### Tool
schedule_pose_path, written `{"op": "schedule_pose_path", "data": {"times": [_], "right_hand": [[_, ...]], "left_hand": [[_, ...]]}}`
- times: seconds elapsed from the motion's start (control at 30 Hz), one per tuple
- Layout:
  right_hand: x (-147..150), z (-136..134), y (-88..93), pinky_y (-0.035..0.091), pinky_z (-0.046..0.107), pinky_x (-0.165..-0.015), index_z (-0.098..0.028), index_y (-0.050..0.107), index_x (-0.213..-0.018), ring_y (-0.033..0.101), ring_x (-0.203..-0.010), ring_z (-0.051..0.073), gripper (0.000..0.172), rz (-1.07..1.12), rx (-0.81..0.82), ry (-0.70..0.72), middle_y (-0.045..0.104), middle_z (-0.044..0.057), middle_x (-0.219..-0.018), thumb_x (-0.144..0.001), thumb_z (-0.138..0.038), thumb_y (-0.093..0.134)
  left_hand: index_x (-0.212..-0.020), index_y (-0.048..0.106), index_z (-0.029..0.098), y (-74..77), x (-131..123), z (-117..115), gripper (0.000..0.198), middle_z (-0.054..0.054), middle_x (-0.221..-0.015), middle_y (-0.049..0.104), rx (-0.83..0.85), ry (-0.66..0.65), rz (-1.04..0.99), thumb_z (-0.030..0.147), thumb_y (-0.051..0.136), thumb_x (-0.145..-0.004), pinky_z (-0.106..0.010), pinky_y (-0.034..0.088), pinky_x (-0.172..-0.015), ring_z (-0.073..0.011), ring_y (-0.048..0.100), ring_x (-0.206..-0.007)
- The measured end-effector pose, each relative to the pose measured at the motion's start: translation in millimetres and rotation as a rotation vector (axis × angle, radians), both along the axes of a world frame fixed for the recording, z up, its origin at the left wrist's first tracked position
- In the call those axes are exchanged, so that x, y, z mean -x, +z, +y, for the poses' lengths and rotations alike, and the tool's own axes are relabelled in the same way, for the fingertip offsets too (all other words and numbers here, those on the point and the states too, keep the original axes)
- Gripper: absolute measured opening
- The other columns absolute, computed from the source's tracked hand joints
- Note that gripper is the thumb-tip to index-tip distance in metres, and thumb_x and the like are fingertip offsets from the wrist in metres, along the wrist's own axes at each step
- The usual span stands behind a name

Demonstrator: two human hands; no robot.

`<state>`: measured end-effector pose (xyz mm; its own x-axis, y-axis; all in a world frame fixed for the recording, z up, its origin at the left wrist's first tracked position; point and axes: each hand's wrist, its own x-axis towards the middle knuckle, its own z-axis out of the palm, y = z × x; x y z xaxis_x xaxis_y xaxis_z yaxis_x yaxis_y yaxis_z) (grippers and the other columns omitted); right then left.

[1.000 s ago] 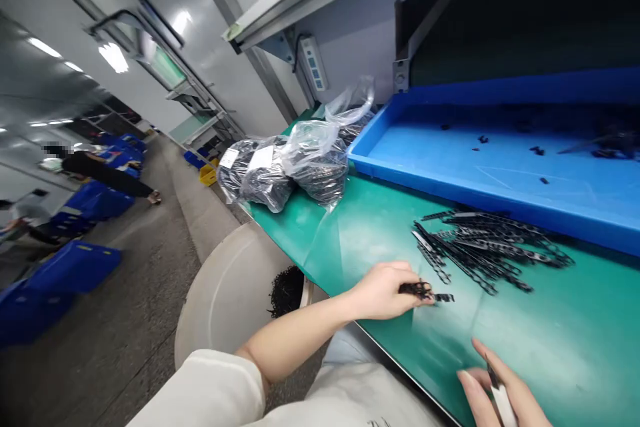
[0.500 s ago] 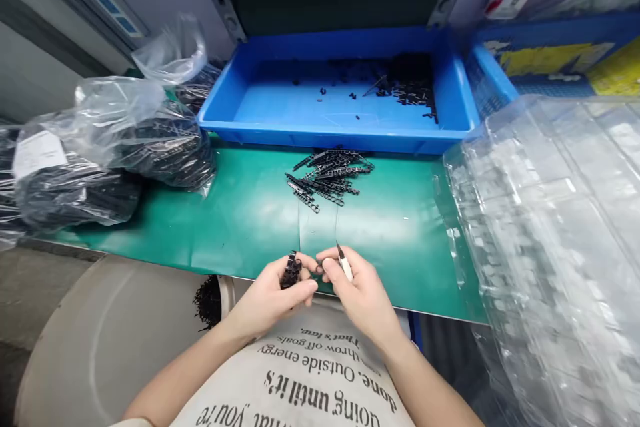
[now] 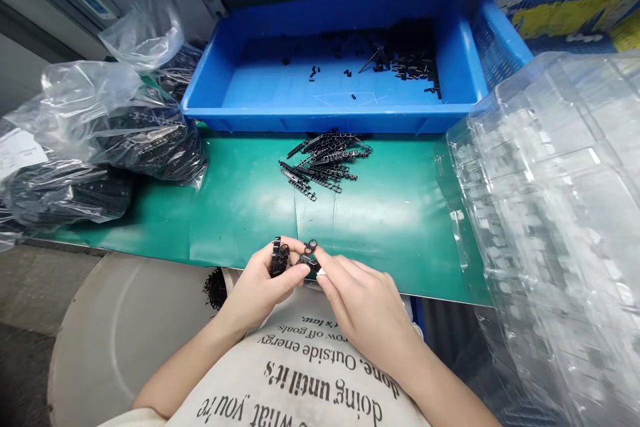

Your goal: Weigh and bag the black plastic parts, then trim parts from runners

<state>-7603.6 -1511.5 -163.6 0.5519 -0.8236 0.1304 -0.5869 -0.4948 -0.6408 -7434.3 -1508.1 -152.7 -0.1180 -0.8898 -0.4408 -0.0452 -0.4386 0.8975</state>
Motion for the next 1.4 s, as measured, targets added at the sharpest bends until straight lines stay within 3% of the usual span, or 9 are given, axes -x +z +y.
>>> {"op": "schedule_pose_path", "data": {"times": [0.23,0.8,1.0,1.1,1.2,1.3,1.4], "right_hand": [[-2,3,-4.1,0.046,0.024,-0.053,-0.014,0.045,-0.122,0.058,-0.069,0.013,0.034,0.004,0.076,-0.045,0.062,0.005,-0.087,-0.091,-0.02,0.032],[-10,7,-7.0,0.044,0.023,-0.049,-0.014,0.05,-0.117,0.057,-0.064,0.013,0.034,-0.09,0.018,-0.099,0.061,0.005,-0.079,-0.09,-0.021,0.031],[-12,7,-5.9,0.045,0.023,-0.052,-0.016,0.049,-0.119,0.058,-0.065,0.013,0.034,-0.119,-0.002,-0.117,0.061,0.004,-0.08,-0.091,-0.021,0.031],[-12,7,-6.8,0.049,0.023,-0.061,-0.017,0.048,-0.12,0.06,-0.075,0.014,0.035,-0.136,-0.049,-0.132,0.063,0.006,-0.09,-0.091,-0.022,0.03],[-11,7,-9.2,0.05,0.023,-0.069,-0.016,0.05,-0.119,0.061,-0.086,0.014,0.035,-0.182,-0.117,-0.187,0.063,0.006,-0.098,-0.091,-0.024,0.03],[-6,-2,-12.4,0.05,0.026,-0.072,-0.015,0.052,-0.117,0.061,-0.082,0.015,0.038,-0.162,-0.172,-0.297,0.064,0.006,-0.093,-0.089,-0.033,0.032],[1,-33,-14.6,0.049,0.032,-0.076,-0.015,0.053,-0.115,0.06,-0.083,0.02,0.042,-0.105,-0.119,-0.432,0.064,0.008,-0.092,-0.084,-0.04,0.039]], "left_hand": [[-0.085,0.054,0.019,0.3,1,0,0.013,0.008,-0.061,0.04,0.033,-0.003,0.008,0.025,0.057,-0.075,-0.02,0.028,-0.049,-0.0026,0.027,-0.045],[-0.084,0.05,0.017,-1.8,3,1,0.014,0.008,-0.057,0.036,0.047,0.019,-0.023,0.026,0.055,-0.075,-0.019,0.025,-0.045,-0.0027,0.027,-0.044],[-0.084,0.048,0.017,-5.4,5,2,0.012,0.008,-0.058,0.039,0.05,0.049,0.043,0.026,0.053,-0.077,-0.018,0.024,-0.043,-0.0014,0.024,-0.042],[-0.086,0.048,0.018,-6.4,7,2,0.015,0.008,-0.059,0.042,0.025,0.047,0.079,0.029,0.053,-0.077,-0.018,0.025,-0.042,-0.0014,0.027,-0.041],[-0.088,0.043,0.019,-8.6,8,1,0.018,0.008,-0.057,0.044,-0.013,0.029,0.103,0.033,0.049,-0.079,-0.017,0.026,-0.04,-0.0023,0.03,-0.038],[-0.087,0.036,0.02,-12.6,4,-10,0.018,0.008,-0.055,0.046,0.0,0.017,0.068,0.035,0.045,-0.081,-0.019,0.034,-0.042,-0.0065,0.043,-0.04],[-0.087,0.041,0.019,-16.5,-7,-38,0.012,0.006,-0.055,0.049,0.181,0.027,-0.182,0.027,0.046,-0.079,-0.022,0.041,-0.052,-0.0094,0.05,-0.049]]}}
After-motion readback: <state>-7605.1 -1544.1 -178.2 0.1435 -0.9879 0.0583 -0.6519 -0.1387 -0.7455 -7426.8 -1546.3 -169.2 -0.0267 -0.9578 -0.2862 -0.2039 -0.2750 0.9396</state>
